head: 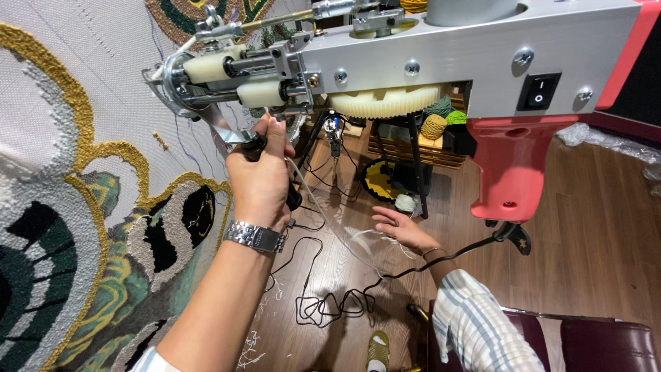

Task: The person uses a handheld tufting gun to apply white yarn onto a large canvas featuring a pre-printed design of a stylized face. They guide the tool along the outlines of the design, filling in specific areas with loops of yarn. The person occasionally pauses to adjust the yarn feed or reposition the tool.

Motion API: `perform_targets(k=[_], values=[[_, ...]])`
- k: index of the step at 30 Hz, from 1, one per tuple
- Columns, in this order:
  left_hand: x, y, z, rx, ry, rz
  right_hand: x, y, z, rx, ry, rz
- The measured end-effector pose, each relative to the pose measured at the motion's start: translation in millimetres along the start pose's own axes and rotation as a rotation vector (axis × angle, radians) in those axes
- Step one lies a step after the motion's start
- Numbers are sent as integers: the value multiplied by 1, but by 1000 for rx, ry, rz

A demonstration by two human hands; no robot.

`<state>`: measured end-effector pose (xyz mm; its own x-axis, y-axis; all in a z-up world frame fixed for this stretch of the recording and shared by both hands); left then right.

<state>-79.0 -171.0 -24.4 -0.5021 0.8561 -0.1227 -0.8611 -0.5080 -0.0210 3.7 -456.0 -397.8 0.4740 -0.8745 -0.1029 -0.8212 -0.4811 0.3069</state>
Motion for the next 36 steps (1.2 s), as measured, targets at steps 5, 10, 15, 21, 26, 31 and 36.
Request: perform_targets(k=[5, 10, 15, 21, 26, 31, 36], values=[[-13, -11, -8, -28, -37, -18, 39, 28, 80, -239, 292, 221], [-43, -25, -22, -64, -51, -22, 42, 87, 145, -471, 414, -138], [-87, -35, -44, -17, -37, -31, -18, 88, 123, -174, 305, -62], [-135, -59, -65, -81, -54, -62, -4, 48, 105, -404, 1169, -95], [-157, -79, -81, 20, -44, -54, 57, 66, 135, -345, 1014, -43], [-172, -97, -103, -91, -76, -5, 107, 78, 172, -199, 847, 21], [-187, -98, -118, -50, -26, 0, 127, 81, 196, -417, 289, 219]])
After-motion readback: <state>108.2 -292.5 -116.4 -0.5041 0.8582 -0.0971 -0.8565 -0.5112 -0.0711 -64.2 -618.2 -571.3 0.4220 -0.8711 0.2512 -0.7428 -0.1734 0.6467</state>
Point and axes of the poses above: each hand's wrist, its own y-axis away from the middle knuckle, its own x-axis out of the back of the hand, z = x × y, the point moved 3 cm from there along -y, towards the middle knuckle, and after that the axes turned 7 degrees about -y, right-handed, at the moved point
